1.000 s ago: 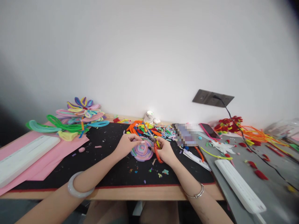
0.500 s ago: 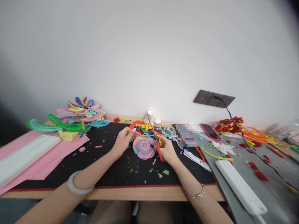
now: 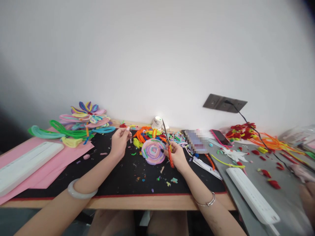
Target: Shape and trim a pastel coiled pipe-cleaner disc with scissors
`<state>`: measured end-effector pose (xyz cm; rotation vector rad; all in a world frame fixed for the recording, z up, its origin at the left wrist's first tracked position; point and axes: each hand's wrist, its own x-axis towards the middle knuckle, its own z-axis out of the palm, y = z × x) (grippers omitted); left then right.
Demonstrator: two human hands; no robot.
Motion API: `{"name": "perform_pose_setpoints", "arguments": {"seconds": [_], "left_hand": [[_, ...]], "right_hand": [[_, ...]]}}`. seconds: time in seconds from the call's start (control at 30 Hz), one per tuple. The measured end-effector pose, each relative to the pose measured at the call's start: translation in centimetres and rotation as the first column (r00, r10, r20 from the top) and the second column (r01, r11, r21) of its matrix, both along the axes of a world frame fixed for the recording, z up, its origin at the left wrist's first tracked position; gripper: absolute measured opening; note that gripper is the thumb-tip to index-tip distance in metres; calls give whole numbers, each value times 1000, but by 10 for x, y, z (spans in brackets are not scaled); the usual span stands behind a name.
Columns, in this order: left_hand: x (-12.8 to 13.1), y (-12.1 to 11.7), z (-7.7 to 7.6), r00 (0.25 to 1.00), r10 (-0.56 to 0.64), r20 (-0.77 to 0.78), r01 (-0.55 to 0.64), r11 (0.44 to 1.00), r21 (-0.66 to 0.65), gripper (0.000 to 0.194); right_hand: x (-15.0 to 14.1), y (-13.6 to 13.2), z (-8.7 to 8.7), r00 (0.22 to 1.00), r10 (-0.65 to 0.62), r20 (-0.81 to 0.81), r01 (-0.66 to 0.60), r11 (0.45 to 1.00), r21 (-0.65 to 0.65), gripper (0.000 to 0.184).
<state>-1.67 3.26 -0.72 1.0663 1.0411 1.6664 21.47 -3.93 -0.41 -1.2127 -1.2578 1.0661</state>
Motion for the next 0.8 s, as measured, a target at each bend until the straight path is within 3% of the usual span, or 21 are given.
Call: {"name": "perform_pose_setpoints", "arguments": {"seconds": [0.27,0.4,0.53,0.63,0.8], "left_hand": [[1,-11,5,943,-187,-277,185,982,-31,38],[5,-19,10,853,-249,-458,301,953,41,31],[7,-24,11,704,-381,-599,489,872,20,27],[7,-26,13,661,-318,-680,478,877,55,35],[6,-25,14,692,-231,-684,386,919,80,38]], "right_hand": [[1,1,0,998,26,-64,-26,1000,9,33],[2,1,-1,996,53,-67,-53,999,10,33],[0,-1,0,996,73,-47,-73,997,-2,33],[-1,-2,1,997,72,-29,-72,997,-1,32],[-1,-1,0,997,68,-41,-68,998,-1,31]]}}
